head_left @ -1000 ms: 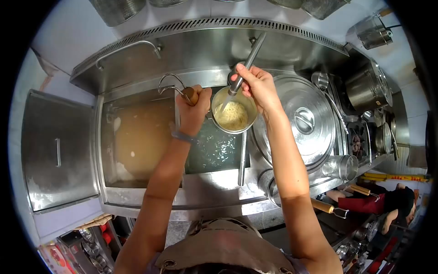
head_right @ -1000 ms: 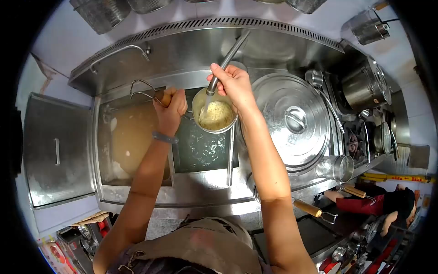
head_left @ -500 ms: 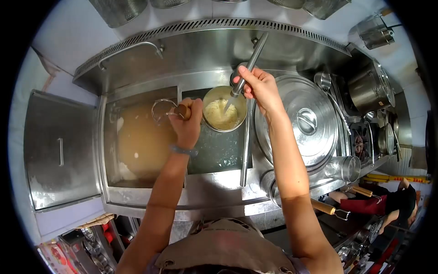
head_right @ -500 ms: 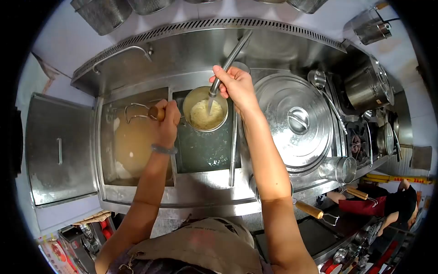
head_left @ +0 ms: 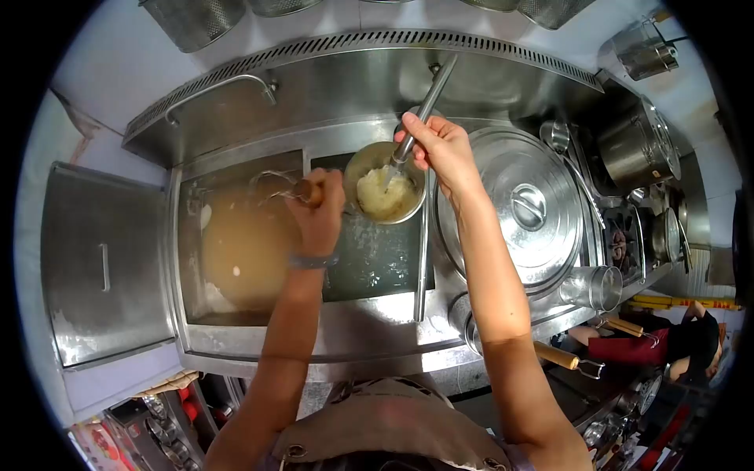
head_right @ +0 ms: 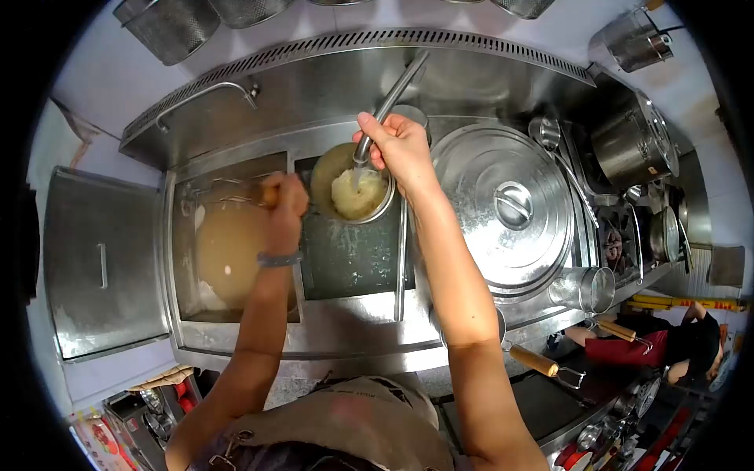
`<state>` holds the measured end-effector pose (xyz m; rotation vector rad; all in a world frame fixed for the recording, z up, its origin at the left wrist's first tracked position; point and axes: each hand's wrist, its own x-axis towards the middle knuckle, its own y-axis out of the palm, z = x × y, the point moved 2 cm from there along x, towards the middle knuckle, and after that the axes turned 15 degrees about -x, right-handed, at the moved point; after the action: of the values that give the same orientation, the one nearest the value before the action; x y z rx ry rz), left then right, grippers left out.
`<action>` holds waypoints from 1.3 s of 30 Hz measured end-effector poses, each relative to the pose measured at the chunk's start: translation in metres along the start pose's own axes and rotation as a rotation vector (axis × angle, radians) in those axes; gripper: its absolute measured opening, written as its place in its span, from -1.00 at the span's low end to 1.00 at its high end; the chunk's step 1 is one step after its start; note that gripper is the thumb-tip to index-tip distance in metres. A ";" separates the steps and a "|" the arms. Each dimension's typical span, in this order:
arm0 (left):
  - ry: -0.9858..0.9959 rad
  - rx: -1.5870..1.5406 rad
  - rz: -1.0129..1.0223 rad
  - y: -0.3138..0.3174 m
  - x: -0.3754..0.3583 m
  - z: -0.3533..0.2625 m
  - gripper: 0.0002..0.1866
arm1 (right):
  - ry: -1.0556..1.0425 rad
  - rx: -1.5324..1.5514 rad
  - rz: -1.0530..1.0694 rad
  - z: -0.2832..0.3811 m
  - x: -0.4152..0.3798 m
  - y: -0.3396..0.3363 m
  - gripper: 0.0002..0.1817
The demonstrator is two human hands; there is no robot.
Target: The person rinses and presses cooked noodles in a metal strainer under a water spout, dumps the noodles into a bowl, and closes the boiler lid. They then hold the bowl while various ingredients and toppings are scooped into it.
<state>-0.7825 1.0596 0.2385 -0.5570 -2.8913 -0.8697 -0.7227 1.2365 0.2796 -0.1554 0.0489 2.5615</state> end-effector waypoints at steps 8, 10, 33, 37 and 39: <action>-0.099 -0.080 0.051 -0.004 0.004 -0.007 -0.79 | 0.033 -0.008 -0.014 0.007 -0.007 -0.003 -0.70; -0.092 0.202 -0.099 -0.009 0.000 0.012 -0.76 | 0.036 -0.003 -0.003 0.002 -0.009 -0.001 -0.70; -0.008 0.129 0.075 0.010 0.008 -0.012 -0.68 | 0.011 -0.026 0.033 0.003 -0.005 -0.004 -0.70; -0.031 0.281 0.108 0.021 0.008 -0.017 -0.67 | 0.041 -0.040 0.004 0.007 -0.005 -0.005 -0.71; -0.037 0.002 0.064 0.020 0.011 -0.031 -0.63 | 0.037 -0.026 -0.005 0.008 -0.006 -0.004 -0.71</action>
<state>-0.7864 1.0613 0.2765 -0.6678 -2.8887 -0.8569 -0.7165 1.2373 0.2886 -0.2126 0.0290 2.5551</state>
